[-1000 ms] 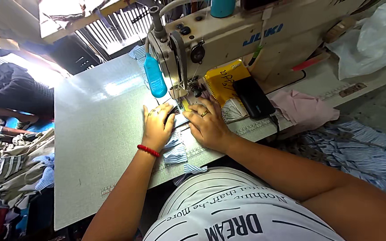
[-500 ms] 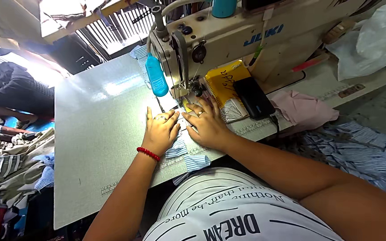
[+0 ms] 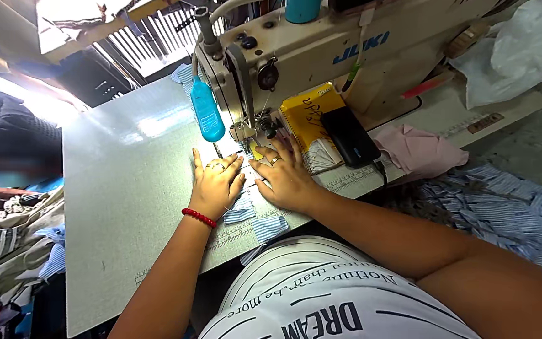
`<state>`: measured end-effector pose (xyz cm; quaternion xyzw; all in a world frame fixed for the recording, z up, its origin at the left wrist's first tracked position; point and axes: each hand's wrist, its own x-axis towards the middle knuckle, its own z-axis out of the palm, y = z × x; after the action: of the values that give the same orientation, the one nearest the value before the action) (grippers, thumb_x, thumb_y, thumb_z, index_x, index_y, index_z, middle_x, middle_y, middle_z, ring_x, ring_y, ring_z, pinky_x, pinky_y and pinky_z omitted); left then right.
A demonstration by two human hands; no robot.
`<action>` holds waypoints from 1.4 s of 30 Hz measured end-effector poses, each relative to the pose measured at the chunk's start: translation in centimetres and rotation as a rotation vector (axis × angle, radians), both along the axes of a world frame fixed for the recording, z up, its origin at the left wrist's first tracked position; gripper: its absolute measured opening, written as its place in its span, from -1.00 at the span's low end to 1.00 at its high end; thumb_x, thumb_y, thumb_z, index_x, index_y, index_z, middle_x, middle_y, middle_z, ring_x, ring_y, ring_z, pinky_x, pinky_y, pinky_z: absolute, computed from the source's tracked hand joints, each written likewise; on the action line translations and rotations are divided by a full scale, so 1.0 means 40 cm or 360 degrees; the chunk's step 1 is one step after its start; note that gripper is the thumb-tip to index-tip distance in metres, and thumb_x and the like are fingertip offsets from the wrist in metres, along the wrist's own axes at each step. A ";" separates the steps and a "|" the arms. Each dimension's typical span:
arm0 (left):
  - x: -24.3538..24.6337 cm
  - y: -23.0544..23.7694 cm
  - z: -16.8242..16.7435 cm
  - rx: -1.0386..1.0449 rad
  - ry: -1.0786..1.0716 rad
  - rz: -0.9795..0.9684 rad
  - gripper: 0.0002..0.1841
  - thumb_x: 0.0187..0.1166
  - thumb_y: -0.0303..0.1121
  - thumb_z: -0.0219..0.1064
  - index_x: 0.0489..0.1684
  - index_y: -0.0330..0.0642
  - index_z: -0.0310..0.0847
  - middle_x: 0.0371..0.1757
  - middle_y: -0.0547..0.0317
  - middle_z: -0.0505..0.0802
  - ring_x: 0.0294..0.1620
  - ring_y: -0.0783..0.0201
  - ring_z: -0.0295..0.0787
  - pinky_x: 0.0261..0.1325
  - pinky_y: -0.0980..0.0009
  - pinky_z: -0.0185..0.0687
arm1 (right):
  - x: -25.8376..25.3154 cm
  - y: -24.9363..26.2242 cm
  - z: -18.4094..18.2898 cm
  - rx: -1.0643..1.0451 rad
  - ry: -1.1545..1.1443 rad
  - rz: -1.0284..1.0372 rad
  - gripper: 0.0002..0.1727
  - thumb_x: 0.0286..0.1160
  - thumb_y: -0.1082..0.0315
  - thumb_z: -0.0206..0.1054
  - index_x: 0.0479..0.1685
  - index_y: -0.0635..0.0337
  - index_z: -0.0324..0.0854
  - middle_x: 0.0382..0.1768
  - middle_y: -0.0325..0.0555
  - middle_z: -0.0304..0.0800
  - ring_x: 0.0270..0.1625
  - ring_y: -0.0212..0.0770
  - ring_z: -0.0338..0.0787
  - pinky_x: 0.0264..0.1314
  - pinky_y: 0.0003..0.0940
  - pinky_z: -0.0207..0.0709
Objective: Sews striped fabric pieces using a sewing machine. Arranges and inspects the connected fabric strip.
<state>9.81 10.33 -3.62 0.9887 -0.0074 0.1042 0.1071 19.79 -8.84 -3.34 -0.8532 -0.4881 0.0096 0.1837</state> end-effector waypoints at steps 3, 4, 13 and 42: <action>0.002 0.004 -0.003 0.0022 -0.0007 -0.0006 -0.45 0.80 -0.03 -0.11 0.50 -0.04 0.68 0.51 0.12 0.75 0.57 0.00 0.62 0.72 -0.55 -0.44 | -0.002 -0.001 0.000 -0.0014 -0.0017 -0.0006 -0.45 0.68 -0.04 0.04 0.56 -0.16 0.63 0.72 -0.05 0.42 0.90 0.22 -0.01 0.77 0.58 -0.47; 0.004 0.005 -0.004 0.0028 -0.0006 -0.0005 -0.45 0.80 -0.03 -0.10 0.50 -0.05 0.68 0.52 0.12 0.75 0.57 0.00 0.62 0.72 -0.56 -0.44 | -0.002 -0.002 0.001 -0.0035 -0.0014 -0.0007 -0.44 0.69 -0.04 0.03 0.59 -0.16 0.61 0.74 -0.05 0.40 0.91 0.22 -0.02 0.77 0.58 -0.48; 0.025 0.020 0.004 0.0050 0.0001 0.0018 -0.47 0.82 -0.05 -0.08 0.51 -0.08 0.67 0.53 0.09 0.74 0.61 -0.02 0.58 0.74 -0.52 -0.46 | -0.001 0.004 0.007 -0.0108 0.0000 -0.0033 -0.41 0.71 -0.06 0.08 0.67 -0.12 0.51 0.78 -0.02 0.32 0.91 0.24 -0.06 0.77 0.58 -0.47; -0.071 -0.063 0.111 -0.1825 -0.0045 0.0777 -0.70 0.86 -0.26 -0.04 0.09 -0.23 0.59 -0.11 0.19 0.83 -0.14 0.40 0.80 0.02 0.40 0.73 | 0.009 -0.009 -0.018 0.0396 0.0035 -0.0125 -0.57 0.59 0.25 0.06 0.24 0.03 0.80 0.46 0.03 0.68 0.77 0.29 0.26 0.72 0.48 -0.06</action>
<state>6.98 7.81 0.81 0.7457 0.2745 0.1261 0.5938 20.14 -9.20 -4.07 -0.8421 -0.4498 -0.0489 0.2936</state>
